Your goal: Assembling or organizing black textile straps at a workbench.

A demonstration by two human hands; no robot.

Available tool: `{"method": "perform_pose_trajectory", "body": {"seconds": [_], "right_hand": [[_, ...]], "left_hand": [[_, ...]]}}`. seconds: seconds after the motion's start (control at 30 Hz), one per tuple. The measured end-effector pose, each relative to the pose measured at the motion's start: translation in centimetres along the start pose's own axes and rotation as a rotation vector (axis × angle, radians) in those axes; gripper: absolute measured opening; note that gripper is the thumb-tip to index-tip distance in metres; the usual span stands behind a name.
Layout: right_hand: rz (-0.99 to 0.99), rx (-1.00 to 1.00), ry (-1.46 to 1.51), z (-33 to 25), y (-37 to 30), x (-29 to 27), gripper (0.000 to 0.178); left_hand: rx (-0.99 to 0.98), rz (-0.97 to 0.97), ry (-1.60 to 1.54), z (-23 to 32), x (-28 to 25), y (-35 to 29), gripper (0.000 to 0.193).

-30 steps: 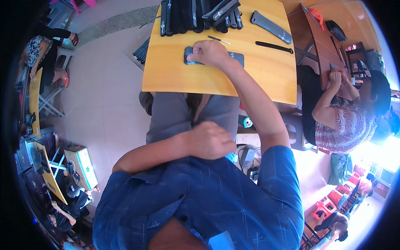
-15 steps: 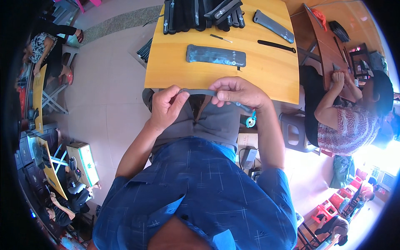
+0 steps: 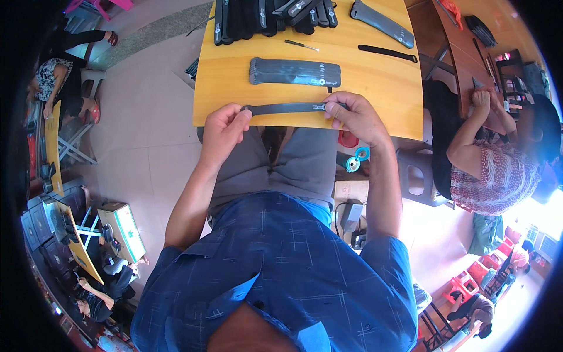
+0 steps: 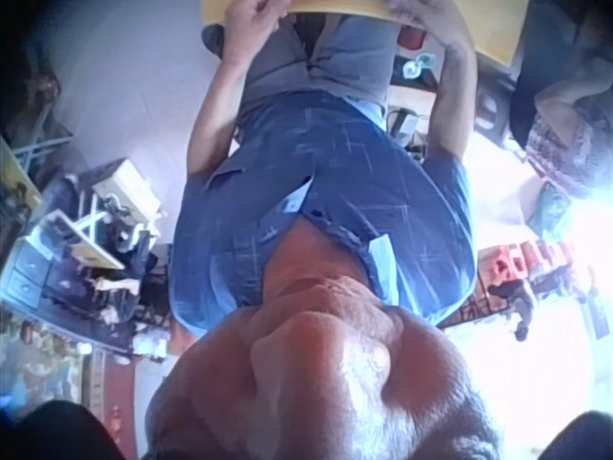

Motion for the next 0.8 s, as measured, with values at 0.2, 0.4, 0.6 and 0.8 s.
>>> {"method": "perform_pose_trajectory", "body": {"seconds": [0.2,0.4,0.6,0.8], "right_hand": [[0.109,-0.101,0.013,1.4,1.1,-1.2,0.02],[0.139,-0.11,0.106,1.5,2.5,-2.0,0.018],[0.163,-0.144,0.144,1.5,3.7,-2.7,0.02],[0.256,-0.146,0.179,1.2,3.8,-2.8,0.014]], "left_hand": [[0.082,0.12,0.053,-0.5,-0.3,3.0,0.019],[0.059,0.082,0.067,-0.3,-0.3,4.8,0.019],[0.049,0.105,0.176,-0.1,-0.4,6.1,0.019],[0.037,0.164,0.254,0.2,-0.7,6.9,0.017]]}}
Point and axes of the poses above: each hand's wrist, its own y-axis towards the middle knuckle, its own x-axis out of the palm, z = x × y, the point moved 6 cm from there along y, towards the middle knuckle, and after that the axes turned 1 degree about z, right-handed, at the moved point
